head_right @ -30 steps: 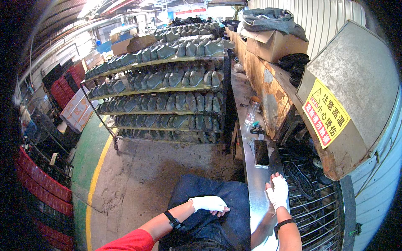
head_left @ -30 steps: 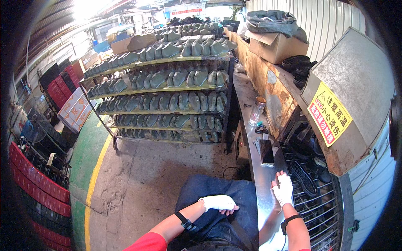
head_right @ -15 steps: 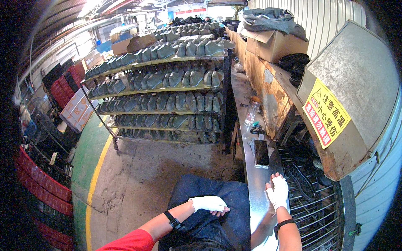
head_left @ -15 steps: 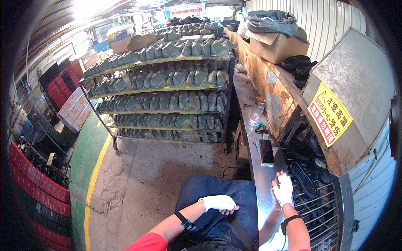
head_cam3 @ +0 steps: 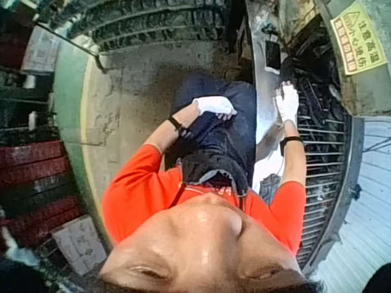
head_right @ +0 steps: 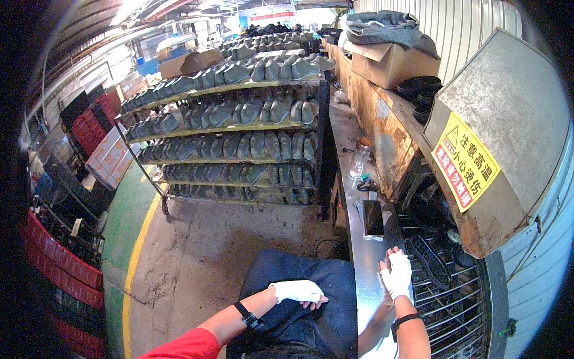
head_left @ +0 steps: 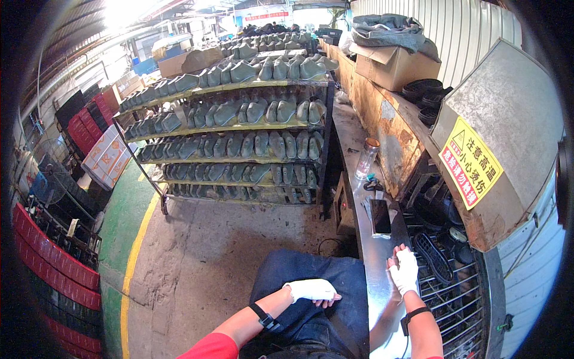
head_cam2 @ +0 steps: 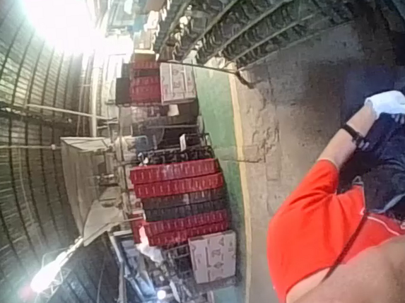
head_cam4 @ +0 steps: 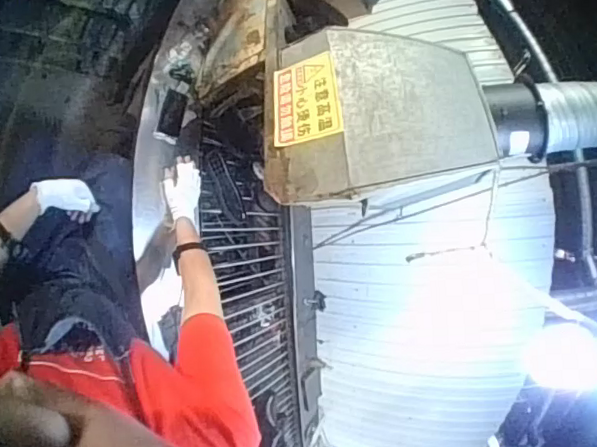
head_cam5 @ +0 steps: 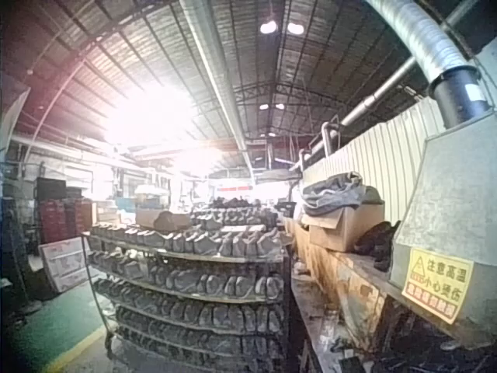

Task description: Attaching and pressing soles onto shoe uppers using heat-activated adhesive.

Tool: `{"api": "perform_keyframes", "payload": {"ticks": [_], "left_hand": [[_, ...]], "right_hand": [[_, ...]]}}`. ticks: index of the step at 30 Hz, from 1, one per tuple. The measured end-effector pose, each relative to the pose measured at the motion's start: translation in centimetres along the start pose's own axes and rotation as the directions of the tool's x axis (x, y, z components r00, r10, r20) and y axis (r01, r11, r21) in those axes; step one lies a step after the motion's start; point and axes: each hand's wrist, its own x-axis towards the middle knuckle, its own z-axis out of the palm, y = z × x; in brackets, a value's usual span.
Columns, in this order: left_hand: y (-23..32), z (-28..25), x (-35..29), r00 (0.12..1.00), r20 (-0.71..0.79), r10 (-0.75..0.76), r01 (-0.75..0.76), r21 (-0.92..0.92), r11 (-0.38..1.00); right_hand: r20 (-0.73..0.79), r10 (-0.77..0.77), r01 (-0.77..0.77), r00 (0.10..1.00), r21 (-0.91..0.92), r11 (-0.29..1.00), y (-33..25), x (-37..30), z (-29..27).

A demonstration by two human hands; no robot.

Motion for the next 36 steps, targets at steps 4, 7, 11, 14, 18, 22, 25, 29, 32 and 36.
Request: {"api": "perform_keyframes", "payload": {"ticks": [4, 7, 11, 14, 18, 22, 25, 29, 32, 36], "left_hand": [[0.08, 0.01, -0.17, 1.0, -0.012, -0.001, 0.001, -0.002, 1.0], [0.05, -0.01, -0.16, 1.0, -0.007, -0.004, 0.004, -0.007, 1.0], [-0.17, -0.01, 0.05, 1.0, -0.006, 0.007, -0.007, -0.015, 1.0], [-0.4, 0.03, 0.2, 1.0, -0.006, 0.003, -0.003, -0.012, 1.0], [-0.59, 0.02, 0.3, 1.0, -0.006, 0.007, -0.007, -0.019, 1.0], [-0.44, -0.06, 0.37, 1.0, 0.007, 0.009, -0.008, -0.02, 1.0], [-0.25, -0.12, 0.26, 1.0, 0.01, 0.005, -0.004, -0.014, 1.0], [-0.07, -0.09, -0.03, 1.0, 0.005, 0.025, -0.025, -0.009, 1.0], [0.0, -0.05, -0.17, 0.999, 0.007, 0.034, -0.034, -0.012, 0.999], [0.04, -0.03, -0.23, 0.999, -0.002, 0.038, -0.038, 0.0, 0.999]], "right_hand": [[0.031, 0.041, -0.041, 0.999, 0.005, 0.999, -0.03, -0.04, -0.08], [0.044, 0.036, -0.035, 0.998, -0.014, 0.999, -0.07, -0.09, -0.23], [0.019, 0.002, -0.002, 1.0, -0.004, 1.0, -0.03, -0.09, -0.17], [0.009, 0.007, -0.007, 1.0, 0.001, 1.0, 0.08, -0.07, 0.02], [0.016, 0.018, -0.018, 1.0, 0.0, 1.0, 0.19, -0.13, 0.15], [0.043, 0.059, -0.059, 0.997, -0.009, 0.998, 0.21, -0.15, 0.12], [0.047, 0.053, -0.052, 0.997, -0.027, 0.998, 0.23, -0.11, 0.09], [0.015, 0.01, -0.01, 1.0, -0.021, 1.0, 0.26, -0.09, 0.11], [0.009, 0.007, -0.007, 1.0, -0.028, 1.0, 0.23, -0.09, 0.13], [0.015, 0.016, -0.016, 1.0, -0.027, 1.0, 0.17, -0.06, 0.13]]}}
